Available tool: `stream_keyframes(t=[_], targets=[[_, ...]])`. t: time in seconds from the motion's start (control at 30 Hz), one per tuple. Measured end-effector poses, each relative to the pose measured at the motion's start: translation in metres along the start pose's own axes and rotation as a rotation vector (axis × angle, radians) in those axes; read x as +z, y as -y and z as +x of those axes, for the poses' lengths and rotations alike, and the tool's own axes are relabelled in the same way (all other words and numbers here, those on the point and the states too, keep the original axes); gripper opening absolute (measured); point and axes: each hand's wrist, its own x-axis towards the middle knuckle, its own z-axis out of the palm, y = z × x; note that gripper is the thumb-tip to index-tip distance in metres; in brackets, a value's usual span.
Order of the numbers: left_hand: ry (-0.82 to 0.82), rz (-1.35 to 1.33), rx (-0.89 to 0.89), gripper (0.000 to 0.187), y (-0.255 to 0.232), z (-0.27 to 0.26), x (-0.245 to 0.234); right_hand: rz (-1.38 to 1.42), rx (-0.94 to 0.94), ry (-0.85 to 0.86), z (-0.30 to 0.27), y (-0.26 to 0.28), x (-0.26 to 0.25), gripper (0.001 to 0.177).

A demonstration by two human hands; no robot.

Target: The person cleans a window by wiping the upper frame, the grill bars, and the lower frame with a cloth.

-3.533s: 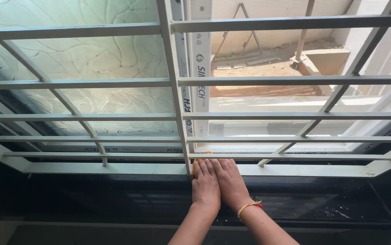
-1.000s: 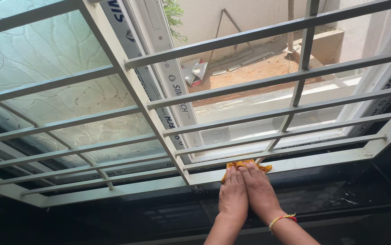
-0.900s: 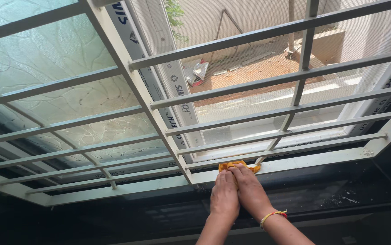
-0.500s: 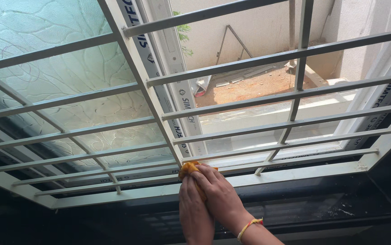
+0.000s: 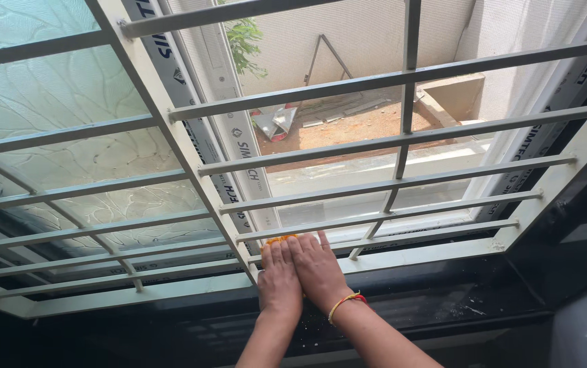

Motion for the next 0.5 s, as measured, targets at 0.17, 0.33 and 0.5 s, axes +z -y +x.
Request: stream_keyframes(t=[0.17, 0.33, 0.5], targets=[[-0.234, -0.085, 0.113, 0.078, -0.088, 0.006, 0.006, -0.345, -0.034, -0.056, -0.040, -0.072, -0.034, 0.053], [-0.291, -0.136, 0.112, 0.075, -0.121, 0.008, 0.016, -0.440, -0.070, -0.018, -0.053, -0.096, -0.050, 0.055], [-0.251, -0.114, 0.232, 0.072, -0.085, 0.009, 0.010, -0.359, 0.093, -0.057, -0.045, -0.068, -0.034, 0.050]])
